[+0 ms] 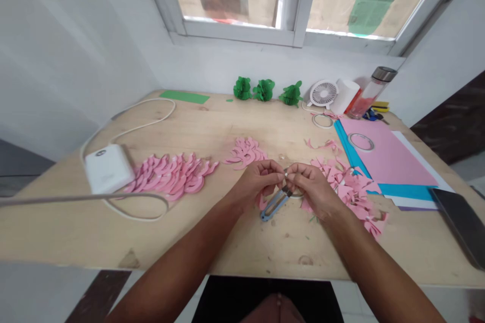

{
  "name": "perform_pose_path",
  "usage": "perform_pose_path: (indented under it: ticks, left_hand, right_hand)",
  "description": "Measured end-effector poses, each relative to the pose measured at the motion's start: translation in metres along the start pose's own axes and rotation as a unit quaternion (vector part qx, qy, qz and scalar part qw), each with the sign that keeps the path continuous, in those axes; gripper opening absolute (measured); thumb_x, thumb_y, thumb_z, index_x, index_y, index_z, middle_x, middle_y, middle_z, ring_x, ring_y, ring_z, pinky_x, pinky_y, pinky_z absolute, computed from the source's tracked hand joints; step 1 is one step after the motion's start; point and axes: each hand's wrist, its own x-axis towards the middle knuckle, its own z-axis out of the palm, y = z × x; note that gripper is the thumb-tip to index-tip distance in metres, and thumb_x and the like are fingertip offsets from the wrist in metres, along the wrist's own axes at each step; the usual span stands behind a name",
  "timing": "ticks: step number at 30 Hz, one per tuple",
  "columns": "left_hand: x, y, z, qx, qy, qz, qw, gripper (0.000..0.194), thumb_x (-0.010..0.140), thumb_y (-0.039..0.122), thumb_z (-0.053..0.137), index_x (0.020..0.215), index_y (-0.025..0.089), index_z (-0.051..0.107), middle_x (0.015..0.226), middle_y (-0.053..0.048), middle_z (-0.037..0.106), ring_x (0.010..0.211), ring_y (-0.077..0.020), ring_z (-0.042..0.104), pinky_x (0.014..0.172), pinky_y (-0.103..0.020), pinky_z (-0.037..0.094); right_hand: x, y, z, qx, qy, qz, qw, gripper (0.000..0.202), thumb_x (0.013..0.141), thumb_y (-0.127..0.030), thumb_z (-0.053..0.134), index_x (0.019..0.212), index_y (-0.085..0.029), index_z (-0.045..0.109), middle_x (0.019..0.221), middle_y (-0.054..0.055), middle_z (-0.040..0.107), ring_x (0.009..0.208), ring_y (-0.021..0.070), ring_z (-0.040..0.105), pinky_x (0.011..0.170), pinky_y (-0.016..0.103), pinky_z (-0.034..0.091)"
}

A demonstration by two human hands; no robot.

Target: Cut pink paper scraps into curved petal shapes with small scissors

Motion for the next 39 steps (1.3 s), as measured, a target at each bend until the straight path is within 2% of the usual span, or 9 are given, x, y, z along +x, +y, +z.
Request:
perform_pose_path:
  ticks: [14,21,27,39]
  left_hand:
    - [0.0007,0.0032,0.0006,0.002,0.006,-0.014,1.0,0.021,0.062,0.025,0.068,0.073,0.013,0.054,0.055,0.003,0.056,0.034,-0.0005,0.033,0.034,-0.015,0.022]
    - [0.0008,0.0021,0.001,0.021,0.026,-0.004,0.999,0.015,0.065,0.022,0.066,0.069,0.013,0.055,0.054,0.003,0.057,0.034,-0.0005,0.034,0.034,-0.014,0.023]
    - [0.0012,0.0012,0.0013,0.023,0.031,0.007,0.999,0.014,0.066,0.02,0.065,0.068,0.013,0.055,0.054,0.003,0.056,0.034,-0.0004,0.034,0.035,-0.015,0.023]
    - [0.0014,0.0029,0.0034,0.032,0.045,0.011,0.998,0.014,0.062,0.019,0.065,0.066,0.013,0.053,0.051,0.004,0.054,0.035,-0.0006,0.032,0.035,-0.015,0.022]
  right_hand:
    - [-0.0011,-0.0029,0.0011,-0.034,0.013,-0.003,0.999,0.013,0.069,-0.028,0.065,0.07,-0.016,0.061,0.055,-0.002,0.057,0.049,0.0081,0.046,0.051,0.022,0.035]
    - [-0.0012,-0.0053,0.0051,-0.063,0.032,-0.008,0.997,0.018,0.068,-0.033,0.066,0.067,-0.016,0.059,0.057,-0.002,0.057,0.049,0.008,0.044,0.048,0.021,0.033]
    - [-0.0017,-0.0049,0.0045,-0.064,0.021,-0.012,0.998,0.018,0.07,-0.033,0.064,0.067,-0.016,0.058,0.055,-0.003,0.054,0.048,0.0074,0.043,0.047,0.021,0.032]
    - [-0.005,-0.0091,0.0069,-0.082,0.01,-0.022,0.996,0.016,0.072,-0.032,0.061,0.07,-0.017,0.058,0.061,0.0,0.058,0.053,0.0095,0.048,0.051,0.022,0.036]
